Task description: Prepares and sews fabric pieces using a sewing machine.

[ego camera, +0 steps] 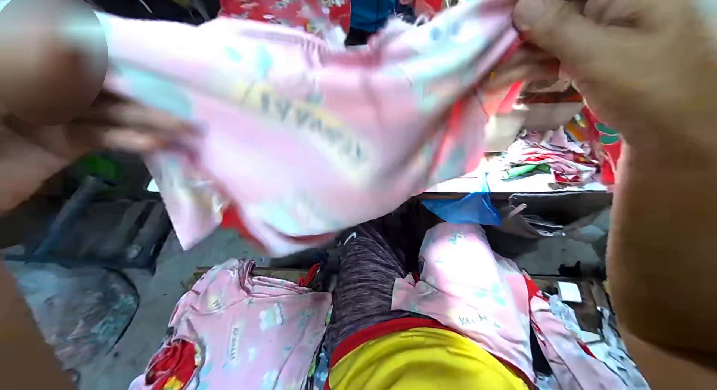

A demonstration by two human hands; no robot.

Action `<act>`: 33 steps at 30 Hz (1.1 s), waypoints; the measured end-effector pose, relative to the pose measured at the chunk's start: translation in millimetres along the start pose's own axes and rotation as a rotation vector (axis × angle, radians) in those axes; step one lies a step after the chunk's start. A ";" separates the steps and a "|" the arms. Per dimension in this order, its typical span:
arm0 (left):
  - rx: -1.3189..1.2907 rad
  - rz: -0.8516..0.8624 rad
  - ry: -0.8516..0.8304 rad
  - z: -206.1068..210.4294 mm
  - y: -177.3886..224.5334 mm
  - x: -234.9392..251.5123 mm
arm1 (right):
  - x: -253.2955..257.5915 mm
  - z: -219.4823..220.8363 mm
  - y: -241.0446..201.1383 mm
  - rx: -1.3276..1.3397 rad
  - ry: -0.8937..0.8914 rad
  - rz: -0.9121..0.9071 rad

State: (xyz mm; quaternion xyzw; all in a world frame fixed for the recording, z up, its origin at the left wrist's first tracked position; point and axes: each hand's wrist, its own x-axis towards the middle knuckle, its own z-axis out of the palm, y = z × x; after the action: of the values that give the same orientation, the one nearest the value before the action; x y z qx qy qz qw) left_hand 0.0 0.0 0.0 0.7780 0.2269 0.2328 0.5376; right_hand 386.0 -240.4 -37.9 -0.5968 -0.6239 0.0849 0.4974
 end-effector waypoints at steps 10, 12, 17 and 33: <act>0.181 0.217 0.307 -38.1 -69.1 -38.9 | -44.8 40.0 2.1 -0.476 0.155 -0.139; 0.222 0.217 0.177 -35.2 -82.6 -69.8 | -75.1 60.1 -0.9 -0.424 0.062 -0.091; 0.246 -0.249 -0.051 15.1 -43.3 -154.3 | -182.3 117.5 3.4 -0.063 -0.130 0.000; 0.673 0.141 0.072 80.3 -146.4 -10.8 | -49.7 197.2 83.6 -0.306 -0.056 -0.052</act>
State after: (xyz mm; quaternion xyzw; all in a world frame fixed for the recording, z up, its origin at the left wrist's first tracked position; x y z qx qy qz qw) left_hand 25.1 -18.5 -164.4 0.9168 0.2553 0.2086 0.2252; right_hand 288.5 -162.7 -219.0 -0.6466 -0.6584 -0.0074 0.3852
